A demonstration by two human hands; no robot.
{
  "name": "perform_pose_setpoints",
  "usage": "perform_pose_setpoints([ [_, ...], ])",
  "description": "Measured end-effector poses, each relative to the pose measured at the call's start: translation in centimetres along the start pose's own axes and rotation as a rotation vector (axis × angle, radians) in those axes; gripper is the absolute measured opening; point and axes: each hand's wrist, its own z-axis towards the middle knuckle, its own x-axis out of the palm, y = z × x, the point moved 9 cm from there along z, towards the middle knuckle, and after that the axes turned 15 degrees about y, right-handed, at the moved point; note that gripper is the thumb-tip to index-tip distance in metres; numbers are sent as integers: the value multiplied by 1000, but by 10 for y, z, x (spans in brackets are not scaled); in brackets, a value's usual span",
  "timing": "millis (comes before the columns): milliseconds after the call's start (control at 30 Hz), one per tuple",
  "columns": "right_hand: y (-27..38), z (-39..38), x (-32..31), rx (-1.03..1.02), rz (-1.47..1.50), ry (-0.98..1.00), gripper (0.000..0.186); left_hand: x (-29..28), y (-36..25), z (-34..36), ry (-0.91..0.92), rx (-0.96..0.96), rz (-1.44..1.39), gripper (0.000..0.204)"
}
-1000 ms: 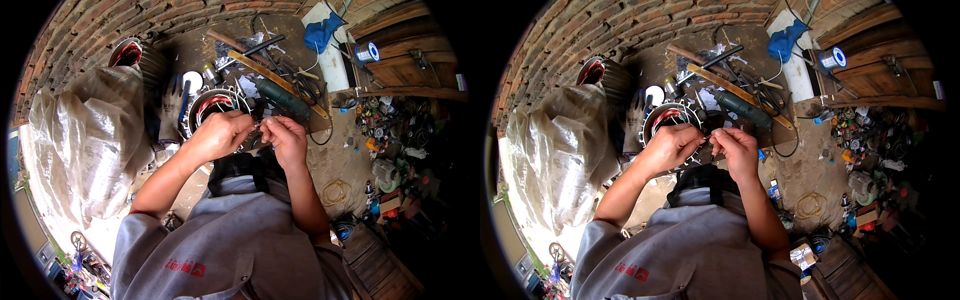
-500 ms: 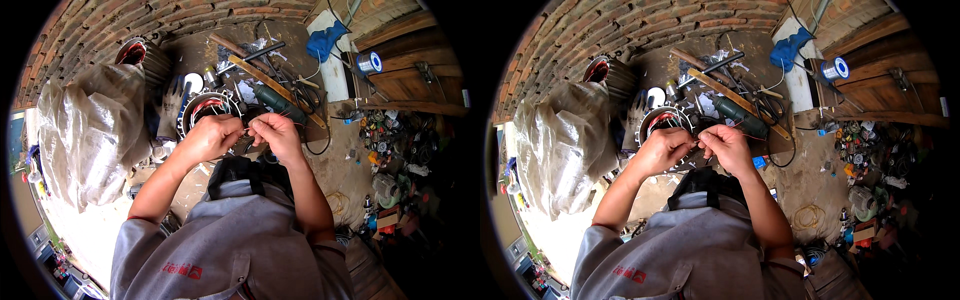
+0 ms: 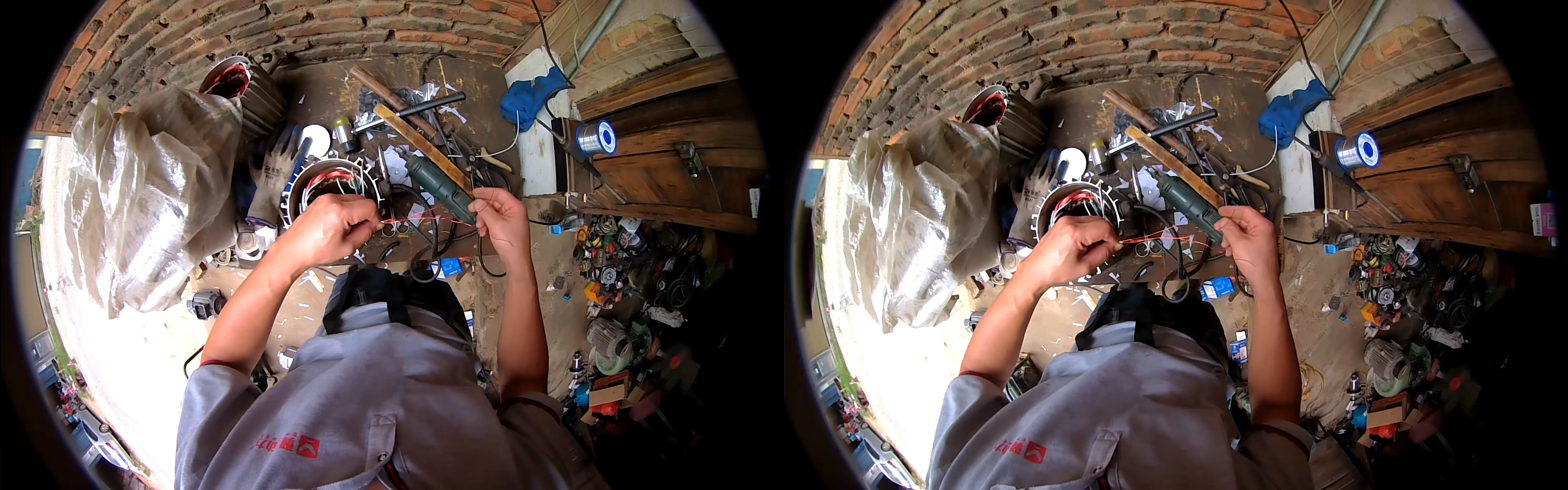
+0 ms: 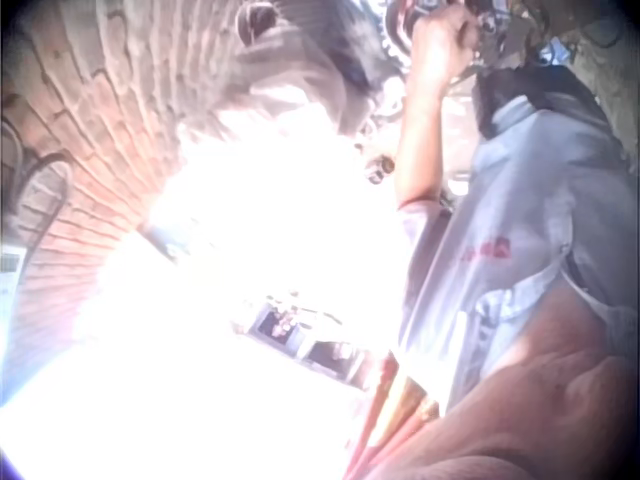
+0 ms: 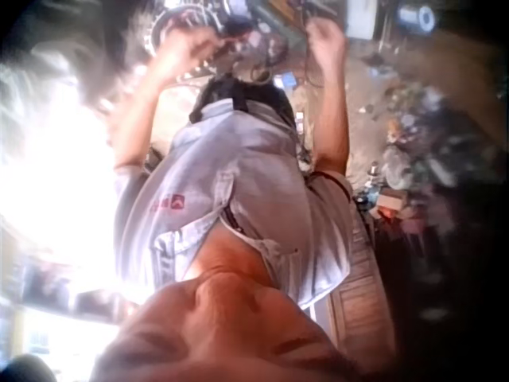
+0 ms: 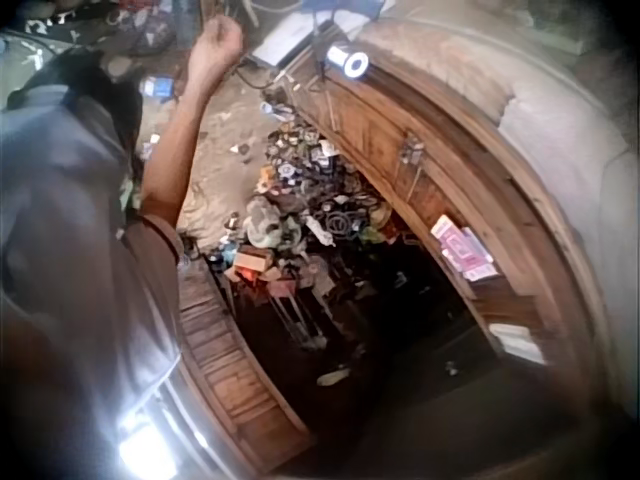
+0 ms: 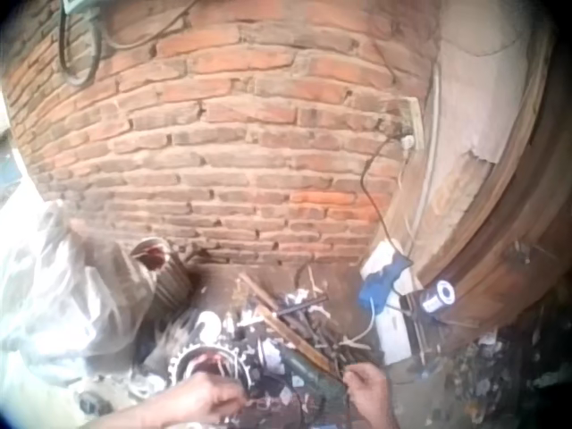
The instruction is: The person repairs an electrical motor stator by stripping wire insulation with pliers, twisting wire ends together, and soldering the connections with a soldering iron. The person works on multiple wire connections within the stator assembly.
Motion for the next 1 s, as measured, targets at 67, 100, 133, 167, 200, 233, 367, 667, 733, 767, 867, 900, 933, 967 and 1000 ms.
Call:
perform_pose_setpoints([
  [67, 6, 15, -35, -273, -399, -314, 25, 0, 0, 2, -2, 2, -5, 9],
  [100, 20, 22, -31, -90, -650, -265, 38, 0, 0, 3, -3, 2, -8, 9],
  [133, 13, 34, -26, -85, -843, -238, 51, -1, 0, 2, -10, -9, -15, 9],
  [167, 8, 44, -20, -19, -901, -200, 56, -2, -1, 1, -16, -16, -22, 9],
  [200, 5, 52, -17, 50, -958, -162, 61, -2, -1, 0, -21, -24, -30, 9],
  [233, 6, 55, -20, 73, -960, -136, 64, -2, -2, 1, -21, -26, -29, 9],
  [367, 10, 58, -19, 307, -1045, -60, 70, 0, 1, 0, -20, -31, -18, 9],
  [667, 2, 67, -34, 194, -1115, 45, 74, -1, 1, 1, -23, -2, -32, 8],
  [733, 24, 43, -30, 130, -1081, -10, 71, 0, 2, 1, -27, 18, -37, 7],
  [767, 33, 28, -34, 22, -1033, -75, 67, 0, 1, 1, -27, 29, -39, 7],
  [867, 39, -8, -42, -38, -564, -110, 66, 0, 2, 2, -31, 41, -46, 7],
  [900, 22, -15, -53, 48, -524, -131, 64, 0, 2, 2, -30, 39, -52, 7],
  [933, 15, -25, -58, -41, -410, -173, 62, -1, 1, 2, -29, 37, -59, 7],
  [967, 7, -35, -62, -129, -294, -213, 59, -1, 1, 2, -28, 35, -62, 7],
  [1000, 6, -48, -60, -216, -179, -245, 57, -1, 1, 1, -31, 28, -67, 7],
])
